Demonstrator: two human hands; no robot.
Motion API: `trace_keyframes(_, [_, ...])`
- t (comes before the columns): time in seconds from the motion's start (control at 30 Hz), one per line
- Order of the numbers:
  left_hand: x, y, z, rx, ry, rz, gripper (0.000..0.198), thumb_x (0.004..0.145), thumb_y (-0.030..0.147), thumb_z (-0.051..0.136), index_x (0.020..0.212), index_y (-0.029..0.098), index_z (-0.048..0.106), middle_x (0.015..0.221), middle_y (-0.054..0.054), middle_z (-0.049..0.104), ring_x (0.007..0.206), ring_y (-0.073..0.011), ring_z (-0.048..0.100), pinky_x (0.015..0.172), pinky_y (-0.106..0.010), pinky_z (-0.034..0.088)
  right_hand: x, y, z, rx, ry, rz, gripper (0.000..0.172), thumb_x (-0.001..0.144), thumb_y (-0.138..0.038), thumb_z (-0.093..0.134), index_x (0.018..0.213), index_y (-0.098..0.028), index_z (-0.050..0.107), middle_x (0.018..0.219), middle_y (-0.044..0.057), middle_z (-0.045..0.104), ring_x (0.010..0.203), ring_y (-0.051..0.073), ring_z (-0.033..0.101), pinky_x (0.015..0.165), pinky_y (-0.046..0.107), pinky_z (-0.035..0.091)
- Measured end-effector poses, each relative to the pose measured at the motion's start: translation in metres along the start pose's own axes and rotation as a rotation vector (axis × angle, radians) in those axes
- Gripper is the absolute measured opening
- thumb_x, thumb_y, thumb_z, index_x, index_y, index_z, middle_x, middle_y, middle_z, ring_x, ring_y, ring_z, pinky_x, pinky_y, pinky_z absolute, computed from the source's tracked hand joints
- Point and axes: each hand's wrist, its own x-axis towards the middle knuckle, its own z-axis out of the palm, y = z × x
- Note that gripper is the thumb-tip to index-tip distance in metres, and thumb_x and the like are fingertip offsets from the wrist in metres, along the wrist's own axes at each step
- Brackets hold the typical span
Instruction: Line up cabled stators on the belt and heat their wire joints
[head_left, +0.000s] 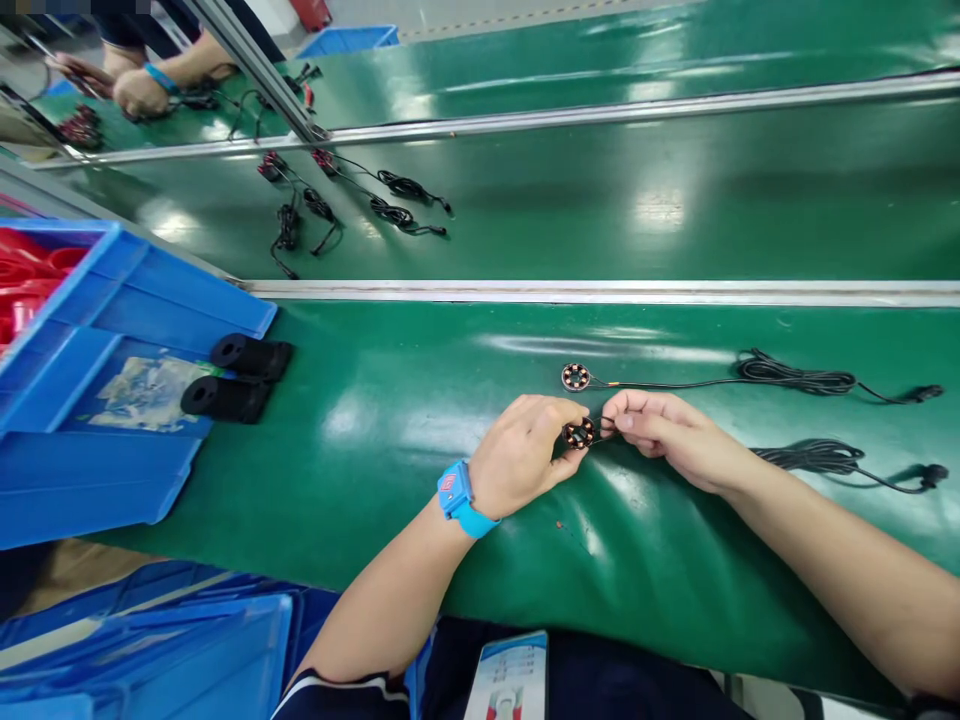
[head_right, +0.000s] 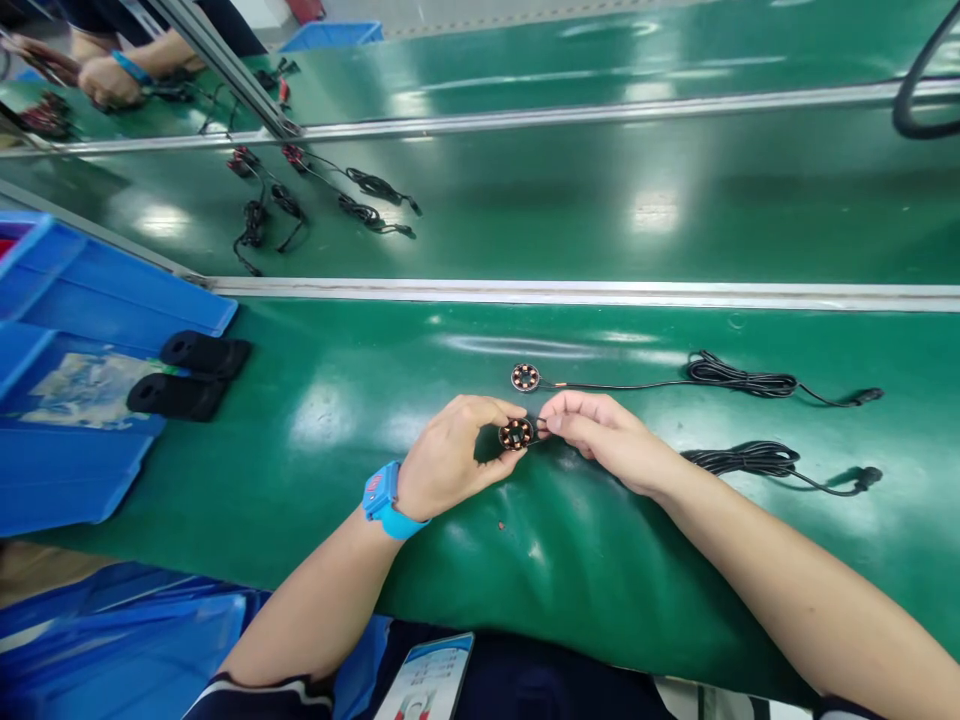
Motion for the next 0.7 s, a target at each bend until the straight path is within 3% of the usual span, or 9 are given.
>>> trace_keyframes(0.1, [-0.001,0.0,0.001,-0.011,0.002,-0.002,0.028,0.089,0.018,0.063,0.109,0.022,0.044,0.106,-0.004,0.07,0.097,-0.0182,0.068,0.084,-0.035,0.054,0.002,-0.001,0.0,0.033,0.013,0.027,0.032,0.08,-0.048,0.067,0.087,-0.017,0.059,0.076,0.002,0.062,0.052,0.008,0.033,0.048,0.022,0.024])
trace_keyframes(0.23, [-0.002,-0.005,0.004,0.0,-0.061,-0.077,0.037,0.083,0.017,0.068,0.112,0.021,0.045,0.104,-0.003,0.069,0.095,-0.0192,0.068,0.083,-0.034,0.054,0.003,0.004,-0.003,-0.131,-0.023,-0.051,0.03,0.086,-0.046,0.065,0.089,-0.017,0.06,0.082,0.003,0.065,0.07,0.013,0.055,0.065,0.025,0.043])
trace_keyframes(0.37, [-0.002,-0.013,0.004,-0.004,-0.207,-0.177,0.046,0.076,0.014,0.074,0.109,0.021,0.044,0.101,-0.002,0.068,0.09,-0.0204,0.068,0.079,-0.034,0.054,0.002,0.012,-0.006,-0.358,-0.012,-0.082,0.035,0.09,-0.046,0.06,0.114,-0.02,0.059,0.089,0.004,0.069,0.084,0.02,0.065,0.079,0.035,0.05])
trace_keyframes(0.47, [0.001,-0.019,-0.002,-0.077,-0.271,-0.206,0.05,0.075,0.024,0.08,0.111,0.022,0.046,0.106,-0.003,0.066,0.095,-0.0209,0.066,0.084,-0.035,0.053,-0.003,0.009,-0.011,-0.521,0.009,-0.124,0.038,0.095,-0.043,0.054,0.127,-0.024,0.056,0.103,0.005,0.071,0.094,0.022,0.067,0.083,0.037,0.053])
trace_keyframes(0.57, [0.005,-0.027,-0.006,-0.138,-0.145,-0.191,0.041,0.084,0.035,0.075,0.114,0.02,0.05,0.111,-0.005,0.064,0.103,-0.0204,0.063,0.089,-0.035,0.052,-0.008,-0.005,-0.018,-0.661,0.135,-0.237,0.032,0.099,-0.041,0.049,0.125,-0.026,0.06,0.114,0.004,0.07,0.106,0.022,0.065,0.092,0.036,0.052])
trace_keyframes(0.63, [0.009,-0.033,-0.005,-0.107,-0.034,-0.175,0.027,0.093,0.031,0.065,0.115,0.019,0.055,0.113,-0.007,0.062,0.109,-0.0196,0.06,0.096,-0.035,0.049,-0.007,-0.017,-0.024,-0.737,0.219,-0.307,0.031,0.099,-0.038,0.049,0.125,-0.025,0.06,0.114,0.004,0.07,0.107,0.022,0.065,0.095,0.037,0.051])
trace_keyframes(0.7, [0.013,-0.039,0.0,-0.031,-0.007,-0.165,0.023,0.095,0.028,0.062,0.116,0.02,0.059,0.12,-0.008,0.06,0.117,-0.0207,0.056,0.102,-0.038,0.045,-0.002,-0.025,-0.027,-0.82,0.223,-0.351,0.031,0.097,-0.036,0.052,0.125,-0.023,0.06,0.117,0.004,0.069,0.108,0.022,0.065,0.098,0.039,0.05])
